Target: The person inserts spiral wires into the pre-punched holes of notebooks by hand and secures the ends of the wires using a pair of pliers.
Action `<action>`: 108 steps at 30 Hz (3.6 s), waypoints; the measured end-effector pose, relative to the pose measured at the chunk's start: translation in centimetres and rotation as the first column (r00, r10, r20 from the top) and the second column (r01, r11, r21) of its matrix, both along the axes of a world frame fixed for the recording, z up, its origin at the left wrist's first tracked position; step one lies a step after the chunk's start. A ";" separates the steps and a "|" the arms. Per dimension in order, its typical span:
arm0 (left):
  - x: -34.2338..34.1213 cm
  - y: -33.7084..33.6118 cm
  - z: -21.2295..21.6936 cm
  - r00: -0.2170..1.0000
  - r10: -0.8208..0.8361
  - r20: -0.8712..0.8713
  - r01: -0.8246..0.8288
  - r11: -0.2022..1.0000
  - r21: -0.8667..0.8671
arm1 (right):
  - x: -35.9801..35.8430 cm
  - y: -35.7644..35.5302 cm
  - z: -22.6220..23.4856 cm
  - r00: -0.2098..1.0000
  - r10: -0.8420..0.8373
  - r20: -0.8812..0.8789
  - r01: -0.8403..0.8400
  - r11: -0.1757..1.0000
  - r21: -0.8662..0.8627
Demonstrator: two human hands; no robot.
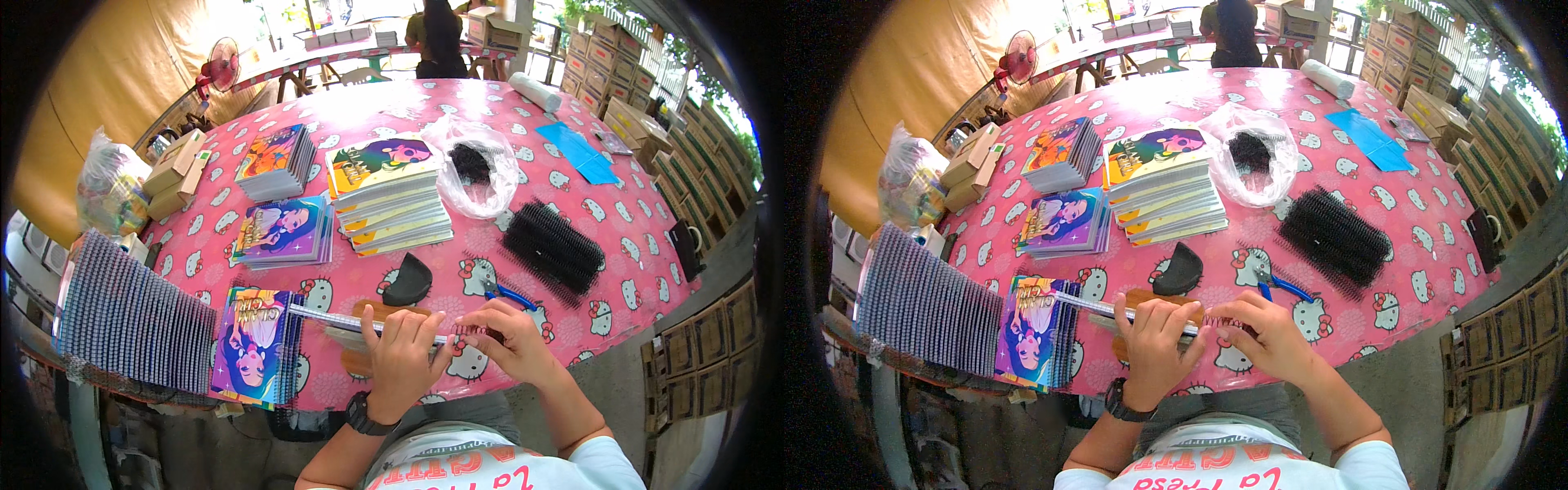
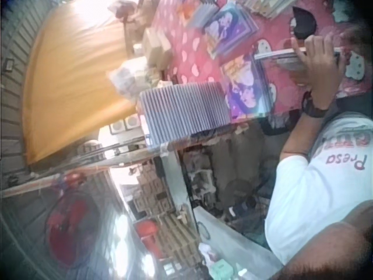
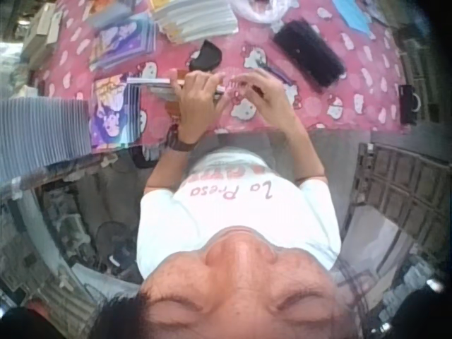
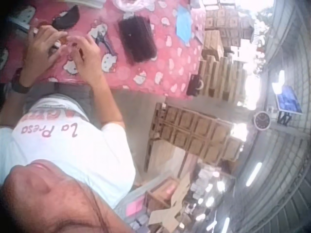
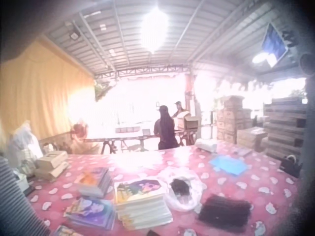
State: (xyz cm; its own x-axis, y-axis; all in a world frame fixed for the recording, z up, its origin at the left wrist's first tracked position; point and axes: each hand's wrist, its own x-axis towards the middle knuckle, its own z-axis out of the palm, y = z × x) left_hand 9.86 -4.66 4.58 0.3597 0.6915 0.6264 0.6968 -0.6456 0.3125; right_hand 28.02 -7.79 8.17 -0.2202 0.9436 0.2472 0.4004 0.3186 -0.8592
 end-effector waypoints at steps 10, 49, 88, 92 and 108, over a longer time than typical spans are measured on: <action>-0.8 -0.1 0.3 0.999 -0.047 -0.016 0.046 0.997 -0.067 | -0.4 1.1 -0.8 0.983 0.173 0.063 -0.181 0.967 0.180; -2.1 0.0 2.2 0.981 -0.180 0.077 0.185 0.981 -0.052 | 1.0 5.9 -10.2 0.915 -0.008 -0.402 -0.106 0.960 -0.259; -4.9 -0.2 2.6 0.973 0.014 0.232 0.053 0.959 -0.280 | 1.1 5.4 -1.4 0.811 0.499 -0.305 -0.552 0.826 -0.115; -5.2 0.0 3.1 0.989 -0.026 0.145 0.054 0.981 -0.188 | 0.7 6.6 -1.5 0.920 0.381 0.096 -0.366 0.919 -0.145; -10.3 2.5 -3.4 0.539 0.206 0.817 0.243 0.890 -0.385 | -1.0 7.1 -2.7 0.894 0.414 -0.172 -0.432 0.898 -0.080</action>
